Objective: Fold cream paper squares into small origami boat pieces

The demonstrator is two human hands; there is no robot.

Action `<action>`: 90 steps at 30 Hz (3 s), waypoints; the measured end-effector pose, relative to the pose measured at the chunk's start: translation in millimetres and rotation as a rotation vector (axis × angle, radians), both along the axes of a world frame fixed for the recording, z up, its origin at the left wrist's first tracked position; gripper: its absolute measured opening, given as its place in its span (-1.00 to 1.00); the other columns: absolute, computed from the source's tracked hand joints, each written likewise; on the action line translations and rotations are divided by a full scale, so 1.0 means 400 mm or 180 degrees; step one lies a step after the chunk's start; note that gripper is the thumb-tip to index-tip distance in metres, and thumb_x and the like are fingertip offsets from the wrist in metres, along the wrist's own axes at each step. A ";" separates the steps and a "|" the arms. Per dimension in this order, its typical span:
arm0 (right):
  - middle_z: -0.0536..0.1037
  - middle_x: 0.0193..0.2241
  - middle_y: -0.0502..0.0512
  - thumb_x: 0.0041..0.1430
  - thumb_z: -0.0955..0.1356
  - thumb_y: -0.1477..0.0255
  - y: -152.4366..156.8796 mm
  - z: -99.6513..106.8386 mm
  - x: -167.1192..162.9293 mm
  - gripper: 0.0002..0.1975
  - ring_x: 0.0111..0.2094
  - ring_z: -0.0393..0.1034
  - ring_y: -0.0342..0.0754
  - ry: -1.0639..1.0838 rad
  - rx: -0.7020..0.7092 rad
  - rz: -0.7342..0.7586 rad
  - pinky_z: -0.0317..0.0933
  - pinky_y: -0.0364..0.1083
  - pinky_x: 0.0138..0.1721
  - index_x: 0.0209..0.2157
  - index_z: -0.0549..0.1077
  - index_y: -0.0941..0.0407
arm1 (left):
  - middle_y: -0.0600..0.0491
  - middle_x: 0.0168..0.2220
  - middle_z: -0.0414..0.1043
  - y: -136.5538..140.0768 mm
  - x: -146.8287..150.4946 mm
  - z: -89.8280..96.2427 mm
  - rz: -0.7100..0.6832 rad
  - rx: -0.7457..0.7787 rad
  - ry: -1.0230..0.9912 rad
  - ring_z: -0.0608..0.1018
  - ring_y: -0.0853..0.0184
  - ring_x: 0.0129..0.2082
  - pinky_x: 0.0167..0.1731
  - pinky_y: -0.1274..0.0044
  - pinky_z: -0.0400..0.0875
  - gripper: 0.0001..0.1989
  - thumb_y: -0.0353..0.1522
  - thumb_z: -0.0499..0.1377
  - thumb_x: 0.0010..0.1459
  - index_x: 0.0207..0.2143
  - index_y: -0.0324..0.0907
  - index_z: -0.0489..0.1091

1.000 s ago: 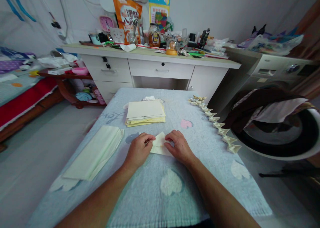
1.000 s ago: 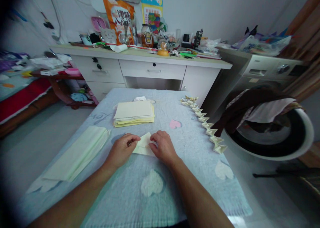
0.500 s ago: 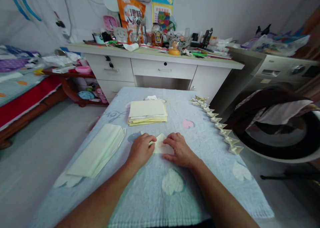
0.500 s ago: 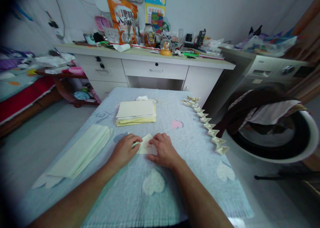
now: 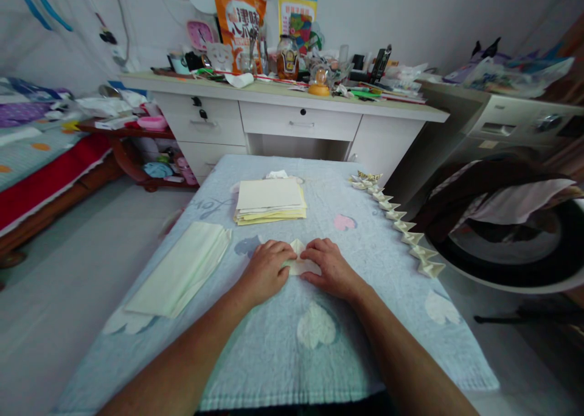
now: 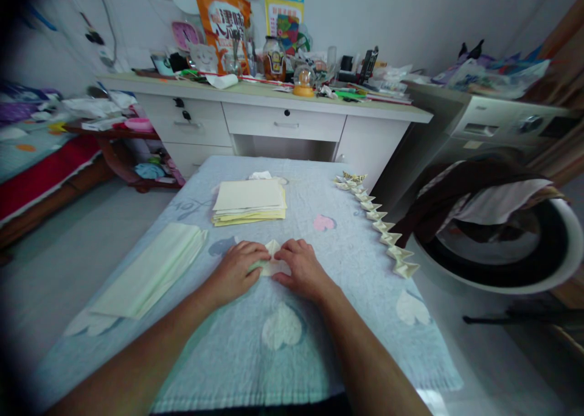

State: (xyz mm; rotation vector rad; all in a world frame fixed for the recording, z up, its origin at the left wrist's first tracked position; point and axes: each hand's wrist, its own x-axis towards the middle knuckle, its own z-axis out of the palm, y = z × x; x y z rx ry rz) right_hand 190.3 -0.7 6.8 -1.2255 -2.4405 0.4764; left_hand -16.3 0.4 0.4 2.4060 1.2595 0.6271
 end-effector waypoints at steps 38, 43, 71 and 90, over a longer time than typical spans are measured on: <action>0.43 -0.21 0.09 0.06 0.40 0.50 0.003 -0.002 0.013 -0.80 -0.17 0.25 -0.01 0.0159 -0.0082 0.0038 0.09 -0.02 -0.11 -0.22 0.47 0.09 | 0.03 -0.15 0.44 0.012 -0.011 0.005 -0.0237 -0.0414 -0.0251 0.41 0.21 -0.09 -0.03 0.38 0.27 -0.72 -0.43 0.24 0.00 -0.18 -0.09 0.48; 0.41 -0.22 0.10 0.02 0.46 0.38 0.002 -0.008 0.002 -0.75 -0.18 0.23 0.01 0.0106 -0.0034 -0.0073 0.08 -0.02 -0.14 -0.22 0.46 0.10 | 0.02 -0.15 0.44 0.012 -0.009 0.009 -0.0236 -0.0382 -0.0214 0.41 0.21 -0.10 -0.02 0.39 0.27 -0.75 -0.42 0.24 0.01 -0.20 -0.10 0.49; 0.39 -0.23 0.11 0.16 0.37 0.19 0.001 -0.011 -0.005 -0.72 -0.19 0.19 0.01 0.0048 -0.0071 -0.0161 0.04 -0.04 -0.15 -0.22 0.44 0.11 | 0.04 -0.14 0.44 0.011 -0.012 0.006 -0.0266 -0.0323 -0.0112 0.40 0.24 -0.10 -0.03 0.41 0.27 -0.80 -0.31 0.22 0.11 -0.18 -0.09 0.49; 0.44 -0.23 0.09 0.08 0.36 0.58 -0.007 0.003 -0.018 -0.81 -0.14 0.20 -0.01 -0.0249 0.0250 -0.0065 0.02 -0.04 -0.11 -0.23 0.48 0.11 | 0.04 -0.22 0.48 0.010 0.000 0.009 -0.0323 0.0004 0.0129 0.43 0.29 -0.17 -0.09 0.43 0.27 -0.77 -0.39 -0.01 0.29 -0.24 -0.16 0.45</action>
